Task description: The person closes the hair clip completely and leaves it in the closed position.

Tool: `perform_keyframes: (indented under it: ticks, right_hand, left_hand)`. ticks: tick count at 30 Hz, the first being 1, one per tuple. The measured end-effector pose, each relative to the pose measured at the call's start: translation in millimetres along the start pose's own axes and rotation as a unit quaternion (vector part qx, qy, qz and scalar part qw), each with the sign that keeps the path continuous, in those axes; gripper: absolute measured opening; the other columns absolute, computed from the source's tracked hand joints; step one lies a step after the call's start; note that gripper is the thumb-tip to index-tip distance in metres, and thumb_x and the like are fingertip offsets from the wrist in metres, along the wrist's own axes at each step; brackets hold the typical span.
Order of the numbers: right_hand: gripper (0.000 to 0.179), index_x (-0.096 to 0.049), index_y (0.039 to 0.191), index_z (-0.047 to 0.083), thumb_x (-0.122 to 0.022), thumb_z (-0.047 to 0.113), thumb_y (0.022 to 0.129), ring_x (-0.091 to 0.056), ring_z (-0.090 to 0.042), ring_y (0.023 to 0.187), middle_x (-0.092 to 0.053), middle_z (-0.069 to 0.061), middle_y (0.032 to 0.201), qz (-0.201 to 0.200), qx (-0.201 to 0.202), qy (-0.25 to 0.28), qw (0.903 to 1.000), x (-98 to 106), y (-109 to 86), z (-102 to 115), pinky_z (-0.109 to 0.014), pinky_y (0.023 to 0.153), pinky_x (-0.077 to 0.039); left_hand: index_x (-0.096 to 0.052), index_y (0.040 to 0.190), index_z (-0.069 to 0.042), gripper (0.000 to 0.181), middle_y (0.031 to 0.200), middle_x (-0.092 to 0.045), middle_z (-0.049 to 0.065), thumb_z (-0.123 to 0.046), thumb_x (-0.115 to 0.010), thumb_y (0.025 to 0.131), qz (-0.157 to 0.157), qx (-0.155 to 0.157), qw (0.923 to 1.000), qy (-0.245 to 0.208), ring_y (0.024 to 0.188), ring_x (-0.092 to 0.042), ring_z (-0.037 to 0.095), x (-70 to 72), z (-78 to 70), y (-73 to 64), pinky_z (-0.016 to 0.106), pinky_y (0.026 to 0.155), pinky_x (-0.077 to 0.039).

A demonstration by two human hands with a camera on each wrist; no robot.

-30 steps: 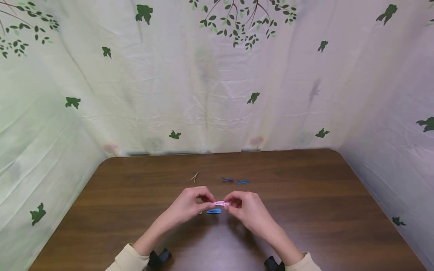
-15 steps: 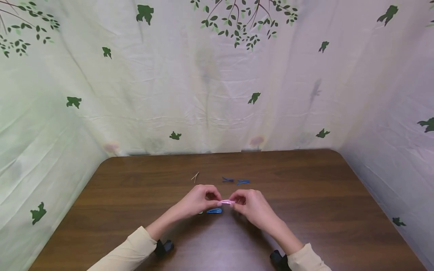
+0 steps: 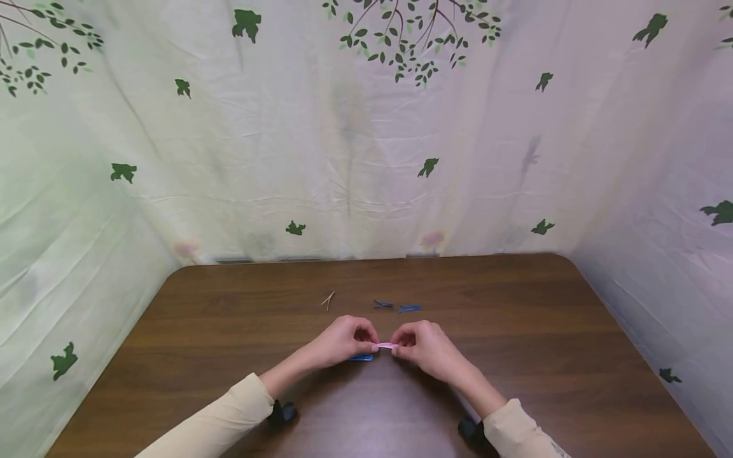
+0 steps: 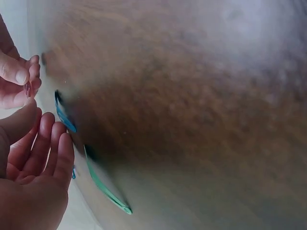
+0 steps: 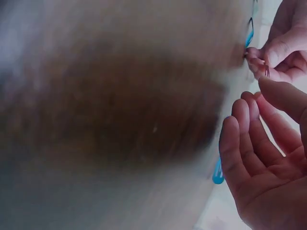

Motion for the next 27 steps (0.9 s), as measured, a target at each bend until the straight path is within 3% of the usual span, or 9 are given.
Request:
perform_keyframes:
  ticks: [12, 20, 27]
  right_hand:
    - [0.008, -0.073, 0.089, 0.016, -0.078, 0.011, 0.083, -0.06, -0.009, 0.067, -0.066, 0.009, 0.073, 0.034, 0.001, 0.004, 0.9994, 0, 4.1, -11, -0.024, 0.059, -0.047]
    - [0.01, -0.072, 0.086, 0.015, -0.078, 0.009, 0.082, -0.057, -0.005, 0.064, -0.063, 0.01, 0.071, 0.037, 0.011, -0.018, 0.9991, 3, 8.9, -13, -0.024, 0.057, -0.047]
    - [0.011, -0.071, 0.084, 0.017, -0.078, 0.009, 0.081, -0.055, -0.005, 0.061, -0.06, 0.011, 0.068, 0.038, 0.02, -0.047, 0.9979, 5, 10.9, -17, -0.024, 0.056, -0.046]
  left_hand:
    - [-0.075, 0.078, -0.014, 0.008, 0.074, -0.059, -0.01, -0.012, -0.083, 0.078, 0.017, -0.012, 0.9995, 0.021, 0.068, -0.054, 0.001, -4.7, 2.5, 3.7, 0.02, 0.065, -0.045]
    - [-0.074, 0.075, -0.015, 0.011, 0.073, -0.056, -0.008, -0.014, -0.085, 0.075, 0.013, -0.015, 0.9979, 0.061, 0.067, -0.05, 0.0, -10.4, 3.2, 10.3, 0.018, 0.065, -0.042]
    - [-0.072, 0.072, -0.016, 0.013, 0.071, -0.055, -0.008, -0.012, -0.085, 0.075, 0.004, -0.018, 0.9976, 0.067, 0.066, -0.048, 0.0, -14.1, 3.8, 14.2, 0.017, 0.064, -0.041]
Point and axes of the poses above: each hand's wrist, its own y-axis towards the middle knuckle, its own x-axis out of the back of the hand, z = x × y, the point moved 2 cm from there along y, towards the middle knuckle
